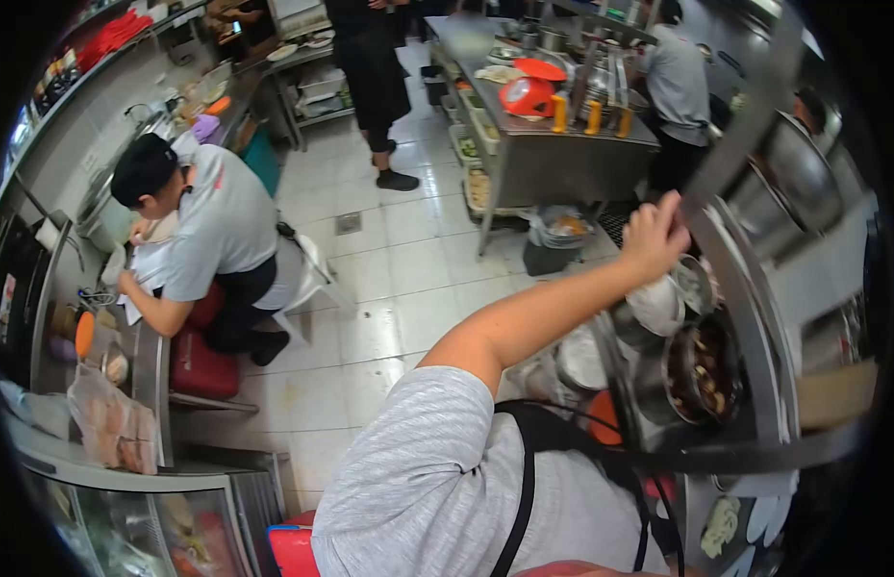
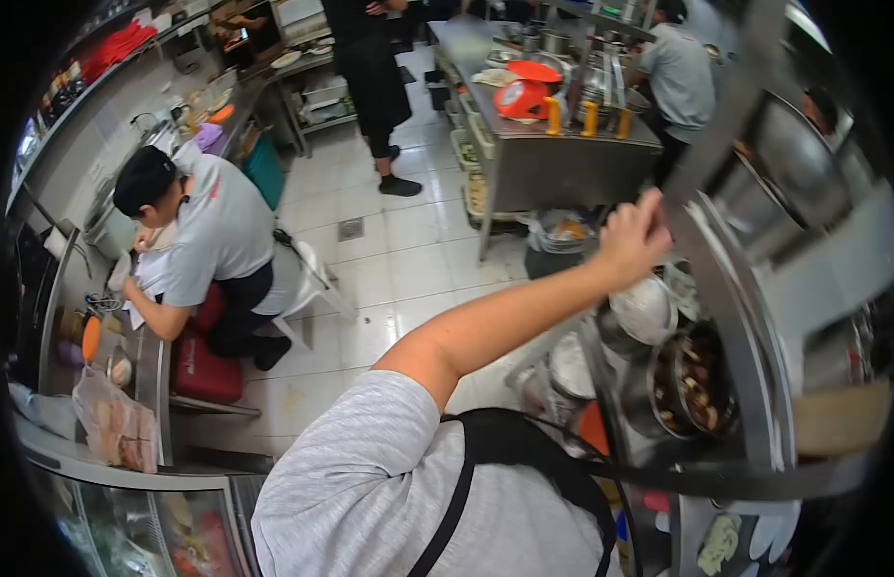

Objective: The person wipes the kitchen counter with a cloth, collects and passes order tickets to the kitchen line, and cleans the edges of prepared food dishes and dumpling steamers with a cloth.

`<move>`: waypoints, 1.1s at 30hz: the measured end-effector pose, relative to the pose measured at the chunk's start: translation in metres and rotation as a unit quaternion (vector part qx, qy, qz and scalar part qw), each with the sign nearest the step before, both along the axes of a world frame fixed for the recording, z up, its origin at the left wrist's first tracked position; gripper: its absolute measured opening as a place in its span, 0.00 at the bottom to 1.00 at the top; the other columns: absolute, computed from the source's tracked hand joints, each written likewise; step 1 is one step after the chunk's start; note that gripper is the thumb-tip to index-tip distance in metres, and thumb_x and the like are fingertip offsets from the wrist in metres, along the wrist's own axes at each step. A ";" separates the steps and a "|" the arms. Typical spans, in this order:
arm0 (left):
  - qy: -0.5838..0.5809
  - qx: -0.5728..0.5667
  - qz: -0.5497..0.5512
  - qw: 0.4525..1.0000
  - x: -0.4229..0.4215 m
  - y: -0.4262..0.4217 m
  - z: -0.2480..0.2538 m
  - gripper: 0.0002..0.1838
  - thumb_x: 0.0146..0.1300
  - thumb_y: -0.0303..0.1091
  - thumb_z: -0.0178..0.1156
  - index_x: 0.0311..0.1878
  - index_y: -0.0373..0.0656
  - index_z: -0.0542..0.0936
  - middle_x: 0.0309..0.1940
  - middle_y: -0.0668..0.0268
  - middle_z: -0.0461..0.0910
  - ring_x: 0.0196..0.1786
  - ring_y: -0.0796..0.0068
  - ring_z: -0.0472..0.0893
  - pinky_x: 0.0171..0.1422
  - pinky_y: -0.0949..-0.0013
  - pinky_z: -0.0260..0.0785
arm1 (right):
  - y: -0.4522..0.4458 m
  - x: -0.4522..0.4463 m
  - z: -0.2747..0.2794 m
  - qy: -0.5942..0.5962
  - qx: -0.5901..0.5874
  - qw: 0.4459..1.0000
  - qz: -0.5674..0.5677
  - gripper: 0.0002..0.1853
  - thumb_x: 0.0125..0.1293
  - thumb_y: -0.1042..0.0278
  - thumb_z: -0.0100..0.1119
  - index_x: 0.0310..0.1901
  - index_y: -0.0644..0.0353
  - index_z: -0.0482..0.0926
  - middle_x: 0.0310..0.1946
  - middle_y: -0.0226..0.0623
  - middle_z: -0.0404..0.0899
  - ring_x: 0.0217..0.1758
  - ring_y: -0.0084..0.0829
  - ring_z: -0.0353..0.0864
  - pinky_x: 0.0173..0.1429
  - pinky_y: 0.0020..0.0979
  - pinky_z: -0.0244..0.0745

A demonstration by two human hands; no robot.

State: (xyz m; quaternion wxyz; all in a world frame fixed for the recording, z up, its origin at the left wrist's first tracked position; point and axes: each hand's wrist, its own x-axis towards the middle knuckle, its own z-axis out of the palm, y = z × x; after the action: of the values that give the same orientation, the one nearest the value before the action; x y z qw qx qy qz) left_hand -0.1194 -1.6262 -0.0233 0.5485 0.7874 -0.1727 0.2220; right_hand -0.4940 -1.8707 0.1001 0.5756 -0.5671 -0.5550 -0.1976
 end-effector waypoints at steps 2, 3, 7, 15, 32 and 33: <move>-0.009 0.104 -0.064 0.992 -0.002 0.038 -0.031 0.32 0.49 0.47 0.53 0.59 0.54 0.58 0.46 0.51 0.61 0.50 0.53 0.62 0.51 0.56 0.55 | 0.054 0.078 -0.033 0.043 -0.056 0.983 0.170 0.22 0.53 0.63 0.55 0.48 0.59 0.62 0.34 0.41 0.70 0.32 0.35 0.71 0.34 0.36 0.66; -0.013 0.190 -0.074 0.979 -0.004 0.062 -0.037 0.31 0.48 0.49 0.53 0.57 0.54 0.62 0.48 0.49 0.60 0.52 0.52 0.60 0.53 0.56 0.55 | 0.078 0.116 -0.048 0.060 -0.075 0.968 0.232 0.23 0.52 0.63 0.56 0.49 0.59 0.62 0.35 0.42 0.71 0.33 0.35 0.72 0.34 0.35 0.67; 0.205 0.393 -0.271 0.855 0.030 0.174 -0.061 0.32 0.49 0.56 0.53 0.56 0.51 0.65 0.56 0.45 0.54 0.59 0.48 0.56 0.60 0.57 0.51 | 0.152 0.243 -0.091 0.100 -0.118 0.909 0.387 0.30 0.47 0.64 0.63 0.53 0.57 0.62 0.39 0.45 0.71 0.33 0.36 0.75 0.33 0.32 0.70; 0.394 0.029 -0.001 0.918 0.119 0.455 -0.180 0.33 0.52 0.48 0.54 0.56 0.36 0.61 0.47 0.51 0.70 0.49 0.62 0.71 0.52 0.68 0.63 | 0.299 0.474 -0.111 0.145 -0.182 0.835 0.499 0.37 0.41 0.52 0.68 0.54 0.54 0.65 0.38 0.47 0.73 0.36 0.41 0.75 0.37 0.33 0.68; 0.814 -0.116 0.290 0.490 -0.162 0.477 -0.412 0.26 0.54 0.49 0.44 0.47 0.36 0.70 0.48 0.49 0.69 0.51 0.50 0.67 0.55 0.57 0.59 | 0.725 0.822 -0.258 0.613 -0.322 0.542 0.476 0.22 0.61 0.59 0.45 0.54 0.59 0.60 0.41 0.35 0.70 0.37 0.25 0.73 0.42 0.26 0.68; 0.816 -0.140 0.282 0.485 -0.150 0.478 -0.415 0.26 0.54 0.49 0.44 0.47 0.36 0.70 0.48 0.49 0.69 0.51 0.50 0.67 0.55 0.58 0.59 | 0.753 0.827 -0.263 0.614 -0.335 0.522 0.489 0.21 0.61 0.59 0.45 0.54 0.59 0.60 0.40 0.34 0.70 0.37 0.24 0.73 0.41 0.25 0.68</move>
State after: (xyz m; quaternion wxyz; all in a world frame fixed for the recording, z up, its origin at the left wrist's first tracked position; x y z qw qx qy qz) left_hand -0.2698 -1.1486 -0.4387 0.4544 0.5352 0.6168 -0.3560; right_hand 0.3332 -1.1176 -0.1628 0.5474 -0.3384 -0.2798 0.7124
